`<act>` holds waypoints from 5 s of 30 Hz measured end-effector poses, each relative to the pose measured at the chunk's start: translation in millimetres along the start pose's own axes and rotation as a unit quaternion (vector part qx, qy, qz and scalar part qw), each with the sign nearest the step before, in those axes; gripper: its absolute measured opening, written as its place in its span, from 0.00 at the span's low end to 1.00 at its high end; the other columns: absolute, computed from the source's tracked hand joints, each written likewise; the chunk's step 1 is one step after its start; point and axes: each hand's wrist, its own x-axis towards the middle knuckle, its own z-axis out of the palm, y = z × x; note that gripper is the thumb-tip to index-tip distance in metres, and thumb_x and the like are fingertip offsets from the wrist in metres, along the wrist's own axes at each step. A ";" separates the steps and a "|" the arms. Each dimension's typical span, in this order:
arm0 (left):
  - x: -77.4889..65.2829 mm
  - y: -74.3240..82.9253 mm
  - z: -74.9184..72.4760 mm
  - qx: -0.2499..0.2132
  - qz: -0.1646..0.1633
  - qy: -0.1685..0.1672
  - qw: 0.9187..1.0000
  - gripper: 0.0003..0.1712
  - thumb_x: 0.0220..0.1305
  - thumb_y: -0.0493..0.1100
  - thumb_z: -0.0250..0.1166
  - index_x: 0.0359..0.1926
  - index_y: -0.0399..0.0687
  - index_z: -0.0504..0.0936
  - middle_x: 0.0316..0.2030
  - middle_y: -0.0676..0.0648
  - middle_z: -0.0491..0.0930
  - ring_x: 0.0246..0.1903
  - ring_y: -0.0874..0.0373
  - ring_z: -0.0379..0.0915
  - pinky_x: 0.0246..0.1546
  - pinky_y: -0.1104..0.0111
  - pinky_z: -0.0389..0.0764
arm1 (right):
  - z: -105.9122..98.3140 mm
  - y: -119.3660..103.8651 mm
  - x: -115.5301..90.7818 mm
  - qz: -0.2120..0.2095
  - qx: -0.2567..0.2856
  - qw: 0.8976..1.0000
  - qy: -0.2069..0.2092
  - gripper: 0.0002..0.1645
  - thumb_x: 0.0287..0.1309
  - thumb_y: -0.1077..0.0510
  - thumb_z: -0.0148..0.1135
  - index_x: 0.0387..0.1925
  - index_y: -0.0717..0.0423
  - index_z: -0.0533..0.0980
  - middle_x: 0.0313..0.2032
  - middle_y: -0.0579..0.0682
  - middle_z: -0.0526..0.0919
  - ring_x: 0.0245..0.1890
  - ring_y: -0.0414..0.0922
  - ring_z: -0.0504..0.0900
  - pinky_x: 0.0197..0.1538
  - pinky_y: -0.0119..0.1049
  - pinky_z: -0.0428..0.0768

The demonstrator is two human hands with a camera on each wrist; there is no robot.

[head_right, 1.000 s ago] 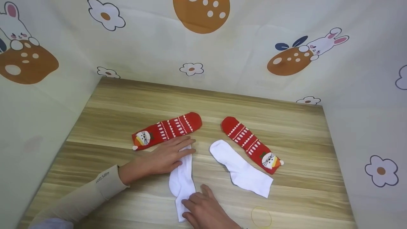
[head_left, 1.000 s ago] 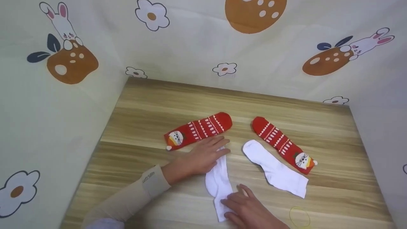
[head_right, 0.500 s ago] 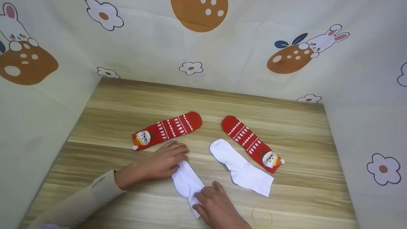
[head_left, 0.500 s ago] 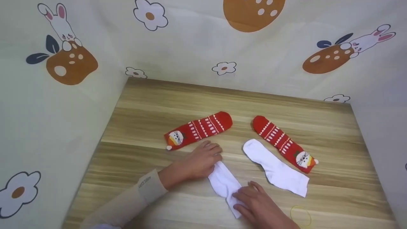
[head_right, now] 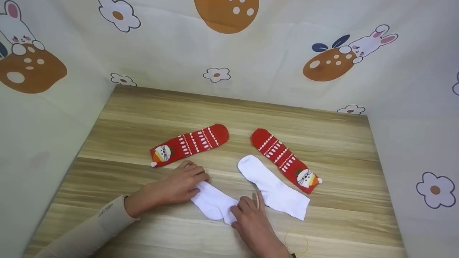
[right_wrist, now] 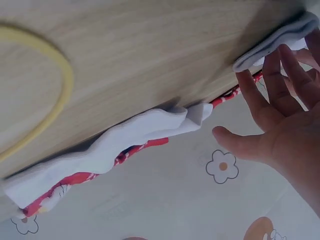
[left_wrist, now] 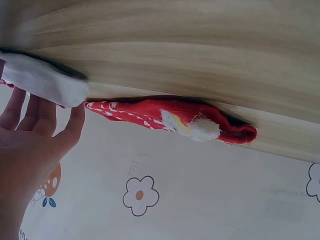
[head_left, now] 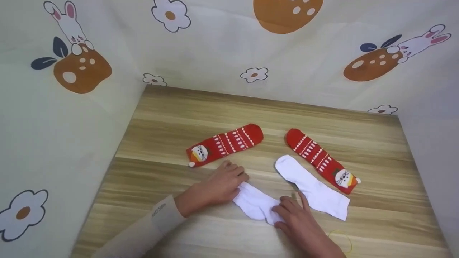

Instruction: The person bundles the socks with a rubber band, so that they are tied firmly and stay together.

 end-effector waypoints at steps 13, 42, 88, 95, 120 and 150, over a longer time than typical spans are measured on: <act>-10.7 3.6 -0.5 -0.045 -0.009 -0.038 0.998 0.27 0.68 0.54 0.70 0.65 0.55 0.79 0.58 0.52 0.83 0.62 0.55 0.76 0.67 0.54 0.72 | -5.9 7.0 1.8 0.040 -0.001 0.999 -0.010 0.22 0.54 0.60 0.78 0.51 0.50 0.83 0.49 0.46 0.84 0.59 0.49 0.78 0.74 0.63 0.58; 27.5 7.0 -10.1 -0.102 0.005 -0.024 0.994 0.24 0.68 0.58 0.68 0.59 0.52 0.82 0.46 0.52 0.82 0.46 0.59 0.75 0.53 0.63 0.80 | -14.0 11.0 -13.6 0.040 -0.001 0.999 0.029 0.19 0.59 0.53 0.75 0.52 0.48 0.84 0.51 0.43 0.86 0.61 0.48 0.79 0.71 0.57 0.70; 122.4 20.3 -17.6 -0.125 0.030 0.035 0.991 0.32 0.72 0.54 0.64 0.72 0.50 0.71 0.64 0.48 0.78 0.66 0.52 0.74 0.69 0.60 0.74 | -46.5 100.2 -66.3 0.336 0.057 0.940 0.026 0.36 0.68 0.54 0.67 0.71 0.65 0.66 0.63 0.67 0.72 0.59 0.63 0.76 0.62 0.61 0.77; 131.2 21.8 -18.8 -0.106 0.021 0.033 0.994 0.31 0.74 0.53 0.63 0.72 0.49 0.71 0.66 0.46 0.77 0.67 0.52 0.72 0.70 0.59 0.73 | -41.7 103.3 -61.7 0.362 0.056 0.930 0.006 0.37 0.69 0.50 0.66 0.70 0.66 0.67 0.63 0.69 0.70 0.55 0.60 0.74 0.61 0.62 0.77; 135.0 34.9 -14.5 -0.084 0.039 0.038 0.995 0.21 0.75 0.40 0.58 0.66 0.46 0.77 0.59 0.47 0.80 0.62 0.53 0.75 0.64 0.63 0.78 | -38.2 106.3 -57.5 0.365 0.055 0.929 0.016 0.26 0.68 0.56 0.67 0.60 0.67 0.74 0.48 0.60 0.74 0.43 0.51 0.75 0.44 0.47 0.77; 83.4 19.1 -31.6 -0.204 0.004 0.101 0.974 0.16 0.76 0.47 0.59 0.60 0.54 0.80 0.54 0.53 0.84 0.57 0.56 0.80 0.57 0.63 0.82 | -52.5 73.3 -54.0 0.315 0.017 0.932 0.178 0.10 0.67 0.61 0.64 0.46 0.61 0.78 0.37 0.57 0.86 0.33 0.52 0.83 0.39 0.53 0.79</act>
